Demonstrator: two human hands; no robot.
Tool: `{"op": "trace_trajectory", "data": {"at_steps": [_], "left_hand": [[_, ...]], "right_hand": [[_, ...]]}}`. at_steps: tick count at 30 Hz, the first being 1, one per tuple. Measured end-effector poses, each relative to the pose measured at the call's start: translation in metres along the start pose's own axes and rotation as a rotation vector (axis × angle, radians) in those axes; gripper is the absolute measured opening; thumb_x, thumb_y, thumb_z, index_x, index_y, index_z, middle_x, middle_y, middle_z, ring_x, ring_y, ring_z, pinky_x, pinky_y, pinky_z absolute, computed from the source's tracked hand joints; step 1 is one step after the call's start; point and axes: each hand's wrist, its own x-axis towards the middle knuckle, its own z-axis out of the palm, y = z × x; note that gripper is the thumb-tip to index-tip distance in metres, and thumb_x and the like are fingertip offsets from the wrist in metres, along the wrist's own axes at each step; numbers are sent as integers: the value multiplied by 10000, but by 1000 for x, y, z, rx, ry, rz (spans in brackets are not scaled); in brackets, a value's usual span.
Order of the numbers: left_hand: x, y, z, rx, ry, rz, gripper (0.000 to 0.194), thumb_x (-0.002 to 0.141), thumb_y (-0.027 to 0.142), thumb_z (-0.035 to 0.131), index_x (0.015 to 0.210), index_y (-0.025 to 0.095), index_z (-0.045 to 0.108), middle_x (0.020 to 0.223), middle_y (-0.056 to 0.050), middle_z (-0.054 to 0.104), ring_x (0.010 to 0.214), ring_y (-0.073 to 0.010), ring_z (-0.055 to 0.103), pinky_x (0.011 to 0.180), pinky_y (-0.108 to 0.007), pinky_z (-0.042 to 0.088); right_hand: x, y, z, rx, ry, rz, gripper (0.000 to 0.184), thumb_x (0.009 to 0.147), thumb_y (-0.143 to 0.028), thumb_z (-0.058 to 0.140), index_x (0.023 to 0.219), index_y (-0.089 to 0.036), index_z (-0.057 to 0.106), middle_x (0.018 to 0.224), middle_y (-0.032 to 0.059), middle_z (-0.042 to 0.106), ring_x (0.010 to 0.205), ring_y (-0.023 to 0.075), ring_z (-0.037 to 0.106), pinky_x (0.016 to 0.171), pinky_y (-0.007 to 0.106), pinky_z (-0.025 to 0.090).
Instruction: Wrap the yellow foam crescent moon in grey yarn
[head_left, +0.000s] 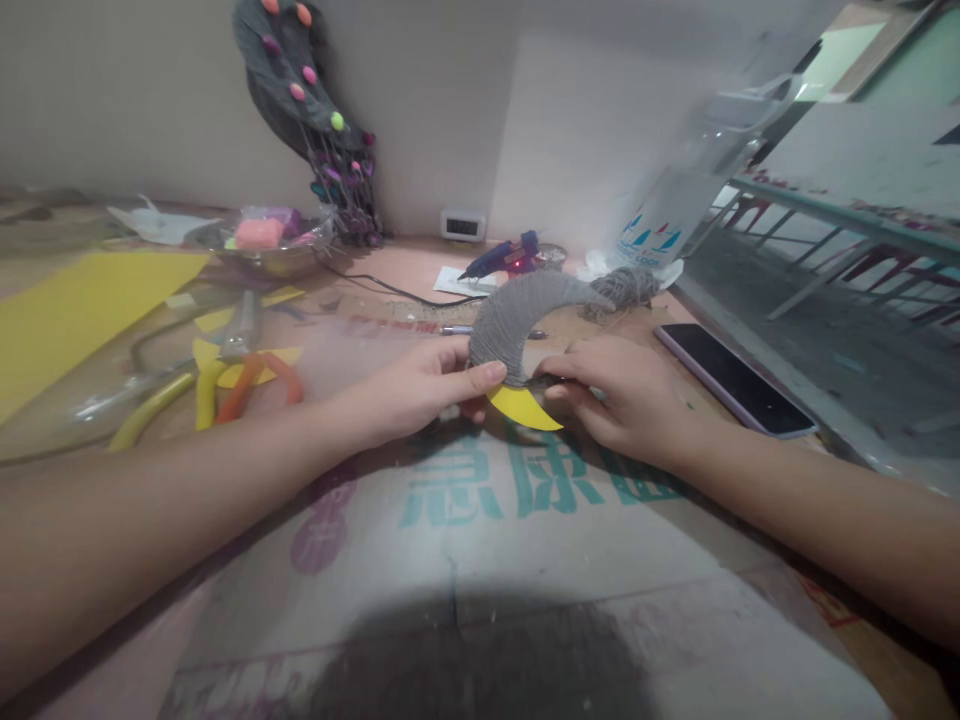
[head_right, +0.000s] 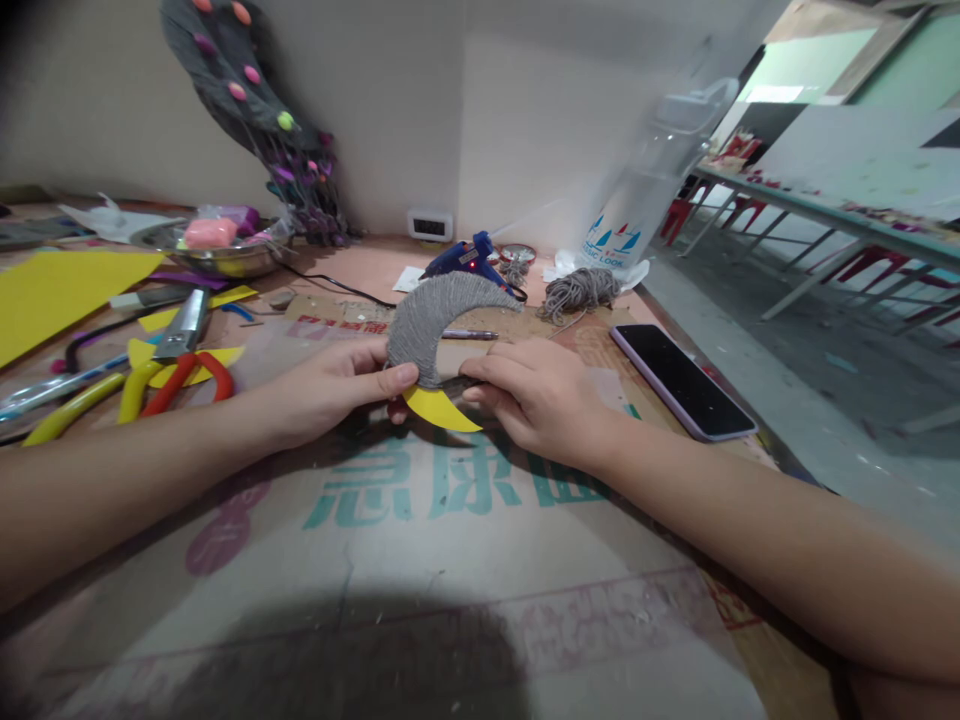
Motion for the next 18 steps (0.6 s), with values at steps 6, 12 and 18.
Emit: {"op": "trace_trajectory", "data": {"at_steps": [6,12,18], "left_hand": [[0,2,1,7,3,1,380,848,545,646,884,172,586,654,16,575,539,-95,473,470,-218,304],[-1,0,0,44,7,22,340,876,510,620,880,172,592,677,13,578,555,-100,487,485,-221,324],[0,0,0,29,10,11,346,869,517,626,892,175,586,663,16,580,534,-96,477,475,-216,316]], "right_hand": [[0,0,-1,23,-3,14,338,1038,-351,405,985,-161,679,740,57,668,689,171,579,640,296,358],[0,0,-5,49,-43,44,328,1022,-384,421,988,-171,668,760,60,678,683,175,577,643,295,374],[0,-2,-3,11,-8,7,296,1018,-334,434,976,-171,676,720,52,664,663,169,565,620,295,347]]}}
